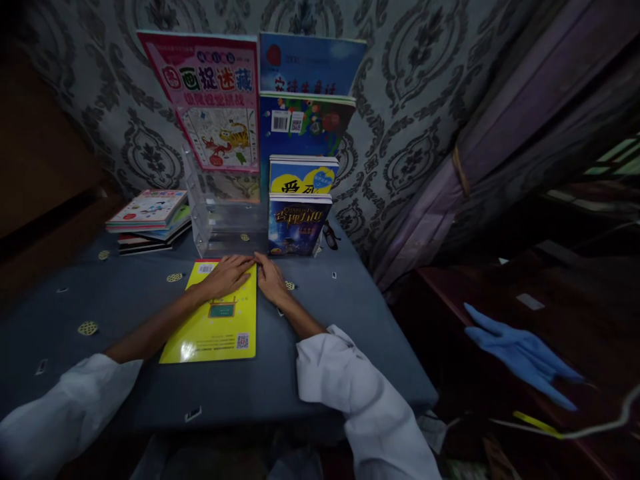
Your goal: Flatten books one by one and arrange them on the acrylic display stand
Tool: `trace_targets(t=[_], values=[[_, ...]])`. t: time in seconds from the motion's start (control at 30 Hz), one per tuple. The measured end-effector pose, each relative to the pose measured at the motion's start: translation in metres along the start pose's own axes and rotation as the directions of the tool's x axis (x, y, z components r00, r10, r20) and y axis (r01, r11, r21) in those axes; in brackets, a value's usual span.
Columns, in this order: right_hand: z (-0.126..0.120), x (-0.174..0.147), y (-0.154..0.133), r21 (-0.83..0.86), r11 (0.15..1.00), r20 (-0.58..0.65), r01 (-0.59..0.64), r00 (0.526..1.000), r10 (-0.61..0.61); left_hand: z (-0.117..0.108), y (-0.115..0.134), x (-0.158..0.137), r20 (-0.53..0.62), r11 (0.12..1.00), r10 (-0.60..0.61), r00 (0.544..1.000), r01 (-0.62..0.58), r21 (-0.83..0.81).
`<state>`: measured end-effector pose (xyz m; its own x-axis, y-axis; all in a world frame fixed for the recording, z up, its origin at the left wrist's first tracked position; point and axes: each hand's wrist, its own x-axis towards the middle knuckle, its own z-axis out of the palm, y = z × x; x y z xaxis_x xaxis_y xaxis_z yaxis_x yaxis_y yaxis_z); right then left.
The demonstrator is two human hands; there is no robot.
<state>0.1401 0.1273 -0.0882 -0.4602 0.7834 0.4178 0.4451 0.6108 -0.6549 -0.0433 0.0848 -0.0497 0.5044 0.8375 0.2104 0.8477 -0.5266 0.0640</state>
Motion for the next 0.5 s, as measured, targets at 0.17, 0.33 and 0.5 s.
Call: trace_targets(t=[0.17, 0.33, 0.5], values=[[0.0019, 0.0043, 0.0063, -0.03, 0.999, 0.063, 0.023, 0.998, -0.021, 0.002, -0.0021, -0.0011, -0.041, 1.0, 0.018, 0.999, -0.018, -0.022], [0.0038, 0.0066, 0.0096, -0.049, 0.998, 0.093, 0.031, 0.995, -0.026, 0.0027, -0.0043, -0.0018, -0.075, 0.996, 0.061, 0.995, -0.066, -0.062], [0.0026, 0.0049, 0.0062, -0.075, 0.996, 0.115, 0.039, 0.993, -0.03, 0.0011, 0.0002, -0.0066, -0.082, 0.987, 0.118, 0.99, -0.126, -0.104]])
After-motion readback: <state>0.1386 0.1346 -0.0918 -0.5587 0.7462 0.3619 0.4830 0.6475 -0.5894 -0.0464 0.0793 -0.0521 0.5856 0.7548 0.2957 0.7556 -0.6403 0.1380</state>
